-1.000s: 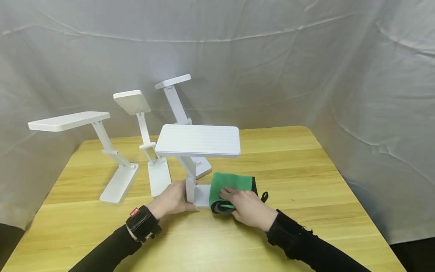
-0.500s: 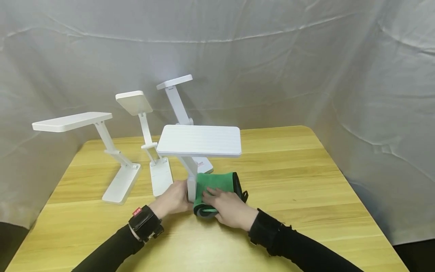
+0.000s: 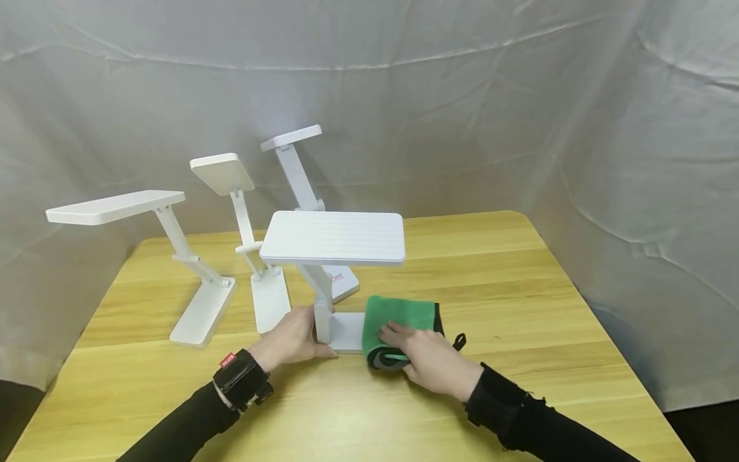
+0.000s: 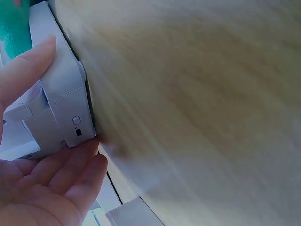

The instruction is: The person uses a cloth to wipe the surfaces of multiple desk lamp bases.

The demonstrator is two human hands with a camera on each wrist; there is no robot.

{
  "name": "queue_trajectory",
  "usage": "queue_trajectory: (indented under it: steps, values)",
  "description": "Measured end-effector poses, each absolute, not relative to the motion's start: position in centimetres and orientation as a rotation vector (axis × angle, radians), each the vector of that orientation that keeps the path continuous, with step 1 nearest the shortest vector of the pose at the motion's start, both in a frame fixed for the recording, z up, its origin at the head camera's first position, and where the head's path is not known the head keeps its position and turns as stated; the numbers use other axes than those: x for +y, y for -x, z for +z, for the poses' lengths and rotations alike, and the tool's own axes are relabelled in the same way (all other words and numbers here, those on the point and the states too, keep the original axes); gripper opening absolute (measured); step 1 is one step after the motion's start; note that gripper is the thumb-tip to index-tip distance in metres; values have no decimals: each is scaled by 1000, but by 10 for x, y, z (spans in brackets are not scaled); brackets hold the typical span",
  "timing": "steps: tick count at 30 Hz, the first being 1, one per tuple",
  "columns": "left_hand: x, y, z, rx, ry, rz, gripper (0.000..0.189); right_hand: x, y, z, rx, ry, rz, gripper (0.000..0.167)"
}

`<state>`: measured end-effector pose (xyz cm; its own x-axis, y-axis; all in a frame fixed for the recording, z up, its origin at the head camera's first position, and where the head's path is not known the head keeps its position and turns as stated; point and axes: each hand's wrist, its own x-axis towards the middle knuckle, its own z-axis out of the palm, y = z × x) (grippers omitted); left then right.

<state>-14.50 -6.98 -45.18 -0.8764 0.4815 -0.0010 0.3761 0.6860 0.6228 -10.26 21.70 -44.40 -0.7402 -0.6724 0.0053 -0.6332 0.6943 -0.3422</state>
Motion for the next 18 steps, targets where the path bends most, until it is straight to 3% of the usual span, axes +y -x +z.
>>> queue_trajectory:
  steps: [11,18]
  values:
    - [-72,146,-454,2760,-731,909,71,211,113,-447,2880,1026,-502,56]
    - [-72,146,-453,2740,-721,921,72,205,116,-447,2899,1002,-459,62]
